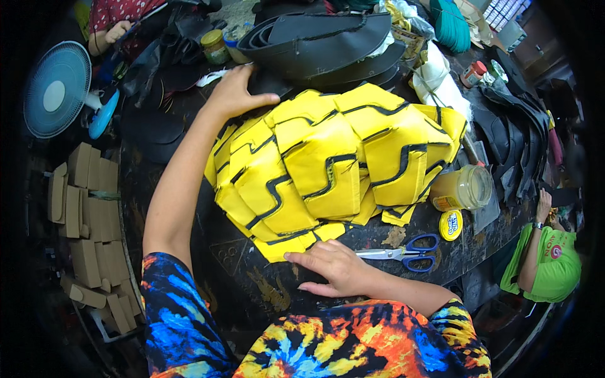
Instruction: The person handles yellow and white fabric pieces on a worktable, then uses scissors to cut black fabric strips into smaller pieces. The person repeatedly picks up strips, cuts them, and places the cut pieces on the table.
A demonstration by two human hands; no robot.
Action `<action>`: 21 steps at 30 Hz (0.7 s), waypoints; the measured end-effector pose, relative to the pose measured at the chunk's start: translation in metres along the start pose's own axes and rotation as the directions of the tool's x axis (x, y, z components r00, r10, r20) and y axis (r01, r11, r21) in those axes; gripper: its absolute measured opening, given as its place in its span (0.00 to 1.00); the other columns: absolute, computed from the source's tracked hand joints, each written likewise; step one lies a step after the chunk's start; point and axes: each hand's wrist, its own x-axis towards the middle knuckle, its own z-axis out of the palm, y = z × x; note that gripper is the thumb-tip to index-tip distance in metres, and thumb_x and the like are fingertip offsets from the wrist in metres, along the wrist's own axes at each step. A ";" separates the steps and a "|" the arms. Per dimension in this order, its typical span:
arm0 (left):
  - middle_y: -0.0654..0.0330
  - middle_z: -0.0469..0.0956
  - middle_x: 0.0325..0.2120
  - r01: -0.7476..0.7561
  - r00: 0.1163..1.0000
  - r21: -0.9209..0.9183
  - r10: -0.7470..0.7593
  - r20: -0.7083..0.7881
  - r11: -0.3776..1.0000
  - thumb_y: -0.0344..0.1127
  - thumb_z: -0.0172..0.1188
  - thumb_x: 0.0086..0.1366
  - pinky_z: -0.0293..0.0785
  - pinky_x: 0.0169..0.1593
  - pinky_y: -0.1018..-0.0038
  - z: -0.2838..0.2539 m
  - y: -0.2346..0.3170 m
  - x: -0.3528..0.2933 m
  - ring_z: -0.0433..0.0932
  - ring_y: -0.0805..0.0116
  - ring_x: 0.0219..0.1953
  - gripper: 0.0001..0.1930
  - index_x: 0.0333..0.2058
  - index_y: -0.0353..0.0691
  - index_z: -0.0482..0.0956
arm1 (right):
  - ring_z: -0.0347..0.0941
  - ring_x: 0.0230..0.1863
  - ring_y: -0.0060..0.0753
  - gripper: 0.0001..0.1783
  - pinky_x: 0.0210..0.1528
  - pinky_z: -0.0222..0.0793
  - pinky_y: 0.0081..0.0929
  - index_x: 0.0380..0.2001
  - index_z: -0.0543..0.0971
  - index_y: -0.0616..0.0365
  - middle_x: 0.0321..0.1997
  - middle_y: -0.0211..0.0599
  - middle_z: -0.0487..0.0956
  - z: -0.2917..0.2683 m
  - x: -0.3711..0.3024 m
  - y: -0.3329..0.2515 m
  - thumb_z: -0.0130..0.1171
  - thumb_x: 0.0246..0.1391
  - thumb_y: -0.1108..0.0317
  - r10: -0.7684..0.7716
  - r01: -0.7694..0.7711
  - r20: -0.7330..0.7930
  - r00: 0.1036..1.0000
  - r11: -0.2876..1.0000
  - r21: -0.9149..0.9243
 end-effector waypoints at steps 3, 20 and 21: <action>0.37 0.70 0.63 0.017 0.997 0.099 -0.023 0.068 0.995 0.71 0.74 0.42 0.64 0.69 0.55 0.009 0.020 0.020 0.67 0.40 0.66 0.61 0.64 0.27 0.68 | 0.76 0.40 0.40 0.35 0.44 0.68 0.35 0.64 0.73 0.57 0.37 0.35 0.77 0.000 0.000 0.001 0.70 0.56 0.57 -0.019 0.019 -0.043 0.999 1.000 -0.004; 0.41 0.68 0.65 0.104 0.979 0.184 -0.134 0.155 0.977 0.69 0.76 0.35 0.65 0.69 0.54 -0.001 -0.010 0.021 0.66 0.42 0.68 0.62 0.69 0.48 0.67 | 0.74 0.42 0.41 0.36 0.47 0.68 0.37 0.66 0.70 0.56 0.38 0.36 0.77 0.000 -0.006 0.004 0.68 0.57 0.58 -0.016 0.016 0.000 1.000 1.000 0.020; 0.41 0.68 0.65 0.100 0.978 0.167 -0.128 0.163 0.981 0.69 0.77 0.35 0.65 0.69 0.54 -0.007 -0.016 0.016 0.67 0.42 0.68 0.62 0.69 0.47 0.67 | 0.74 0.42 0.41 0.36 0.47 0.68 0.37 0.66 0.70 0.56 0.38 0.37 0.77 0.000 -0.006 0.004 0.68 0.57 0.58 -0.020 0.020 0.004 1.000 1.000 0.013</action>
